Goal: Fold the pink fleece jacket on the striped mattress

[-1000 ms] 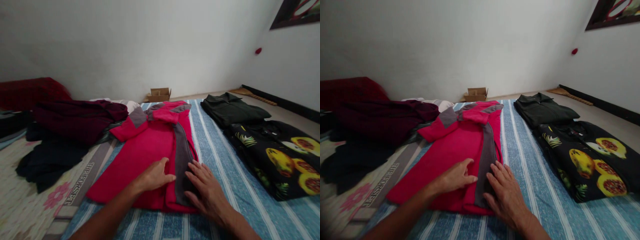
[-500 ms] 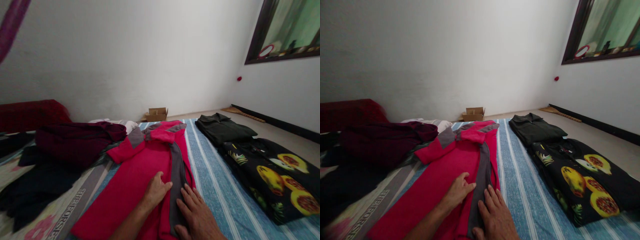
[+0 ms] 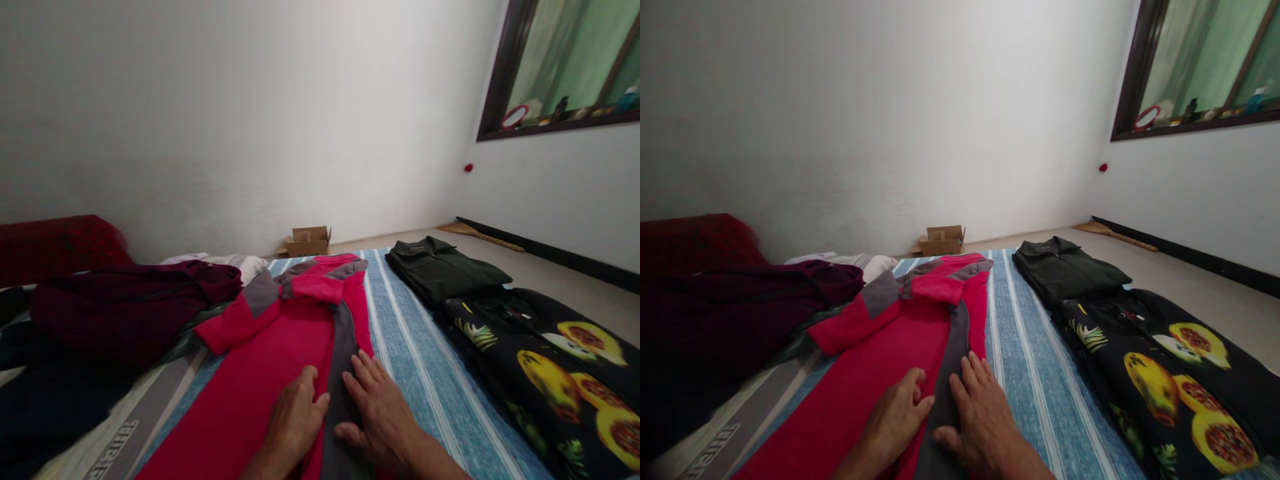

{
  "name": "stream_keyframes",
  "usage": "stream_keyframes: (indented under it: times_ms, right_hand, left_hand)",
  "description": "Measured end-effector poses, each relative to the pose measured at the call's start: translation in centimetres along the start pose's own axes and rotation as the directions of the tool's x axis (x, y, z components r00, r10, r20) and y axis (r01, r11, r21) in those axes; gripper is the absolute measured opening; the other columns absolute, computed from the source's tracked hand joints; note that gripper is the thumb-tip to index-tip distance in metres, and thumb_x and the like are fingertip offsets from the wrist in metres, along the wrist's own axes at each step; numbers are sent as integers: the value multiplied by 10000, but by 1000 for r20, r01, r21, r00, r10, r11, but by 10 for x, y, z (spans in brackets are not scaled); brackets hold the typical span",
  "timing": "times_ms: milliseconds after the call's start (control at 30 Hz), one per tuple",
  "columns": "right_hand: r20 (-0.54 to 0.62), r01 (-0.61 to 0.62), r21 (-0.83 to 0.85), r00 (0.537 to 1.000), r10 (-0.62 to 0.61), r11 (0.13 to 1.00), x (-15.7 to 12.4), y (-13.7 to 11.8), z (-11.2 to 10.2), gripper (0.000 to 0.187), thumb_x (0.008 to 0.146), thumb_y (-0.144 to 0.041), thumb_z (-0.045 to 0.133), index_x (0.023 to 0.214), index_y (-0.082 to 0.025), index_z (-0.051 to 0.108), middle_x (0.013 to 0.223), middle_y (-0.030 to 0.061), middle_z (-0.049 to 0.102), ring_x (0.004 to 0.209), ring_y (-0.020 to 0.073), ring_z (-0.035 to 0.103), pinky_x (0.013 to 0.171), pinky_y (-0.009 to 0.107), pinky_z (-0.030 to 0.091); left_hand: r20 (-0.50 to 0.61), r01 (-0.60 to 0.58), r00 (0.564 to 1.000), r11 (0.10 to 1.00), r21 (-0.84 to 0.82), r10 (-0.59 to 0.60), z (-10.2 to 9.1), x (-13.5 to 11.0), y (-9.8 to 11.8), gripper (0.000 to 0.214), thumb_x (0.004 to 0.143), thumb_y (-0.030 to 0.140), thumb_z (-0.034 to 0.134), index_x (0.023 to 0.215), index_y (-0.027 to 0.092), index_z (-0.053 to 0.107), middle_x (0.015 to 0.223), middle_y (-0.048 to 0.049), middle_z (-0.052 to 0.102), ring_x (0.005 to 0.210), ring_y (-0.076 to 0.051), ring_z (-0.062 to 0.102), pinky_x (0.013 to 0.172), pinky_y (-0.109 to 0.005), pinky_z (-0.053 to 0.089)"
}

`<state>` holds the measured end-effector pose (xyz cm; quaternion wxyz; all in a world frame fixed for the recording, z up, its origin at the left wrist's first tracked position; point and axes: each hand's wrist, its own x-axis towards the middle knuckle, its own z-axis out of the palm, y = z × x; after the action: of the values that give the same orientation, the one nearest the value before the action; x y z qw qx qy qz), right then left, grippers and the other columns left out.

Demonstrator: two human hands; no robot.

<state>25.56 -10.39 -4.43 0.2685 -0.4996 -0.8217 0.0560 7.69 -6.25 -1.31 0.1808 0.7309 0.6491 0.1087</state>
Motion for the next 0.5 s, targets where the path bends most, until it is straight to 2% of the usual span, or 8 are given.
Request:
stream_keyframes:
  times_ms: [100,167,233,333,400,500]
  right_hand:
    - [125,-7,14,992,5,1000,4,7,13,705,794,-585,519,1332,-131,466,1425,192,347,1335,341,247,1071,492,265]
    - [128,1,5,992,-2,1000,3,10,24,756,775,-600,532,1360,-132,427,1448,188,305,1338,352,233,1074,494,256]
    - [100,24,-12,995,-23,1000,2,15,39,773,757,-595,557,1363,-136,421,1457,177,295,1332,361,250,1069,486,272]
    - [18,44,-49,999,-43,998,4,22,63,686,769,-526,587,1344,-175,454,1428,151,366,1303,361,317,1045,483,321]
    - [-26,48,-38,998,-49,998,6,30,74,572,797,-438,588,1317,-219,490,1375,133,451,1257,356,396,1007,487,369]
    - [9,92,161,995,-95,983,12,51,72,381,827,-350,564,1192,-248,601,1193,89,620,1088,307,566,892,406,476]
  left_hand:
    - [-48,-98,994,995,8,98,-14,13,21,186,791,219,522,973,196,543,1014,-90,627,943,-203,589,792,-279,404]
    - [-63,-198,978,980,26,199,-18,33,43,150,796,217,512,934,199,568,1000,-94,631,976,-217,583,823,-292,406]
    - [-73,-264,961,962,67,268,-14,61,67,141,805,224,500,906,195,594,982,-112,636,966,-240,590,832,-320,413]
    - [-90,-275,954,956,103,285,6,106,102,159,801,238,520,909,185,623,1009,-149,639,985,-290,590,824,-359,430]
    - [-148,-216,962,970,107,231,26,131,118,220,819,185,475,979,144,620,1106,-192,606,1068,-317,553,867,-394,423]
    - [-238,-121,961,987,108,144,57,155,121,327,845,153,425,1136,90,561,1318,-213,476,1248,-330,410,1000,-452,338]
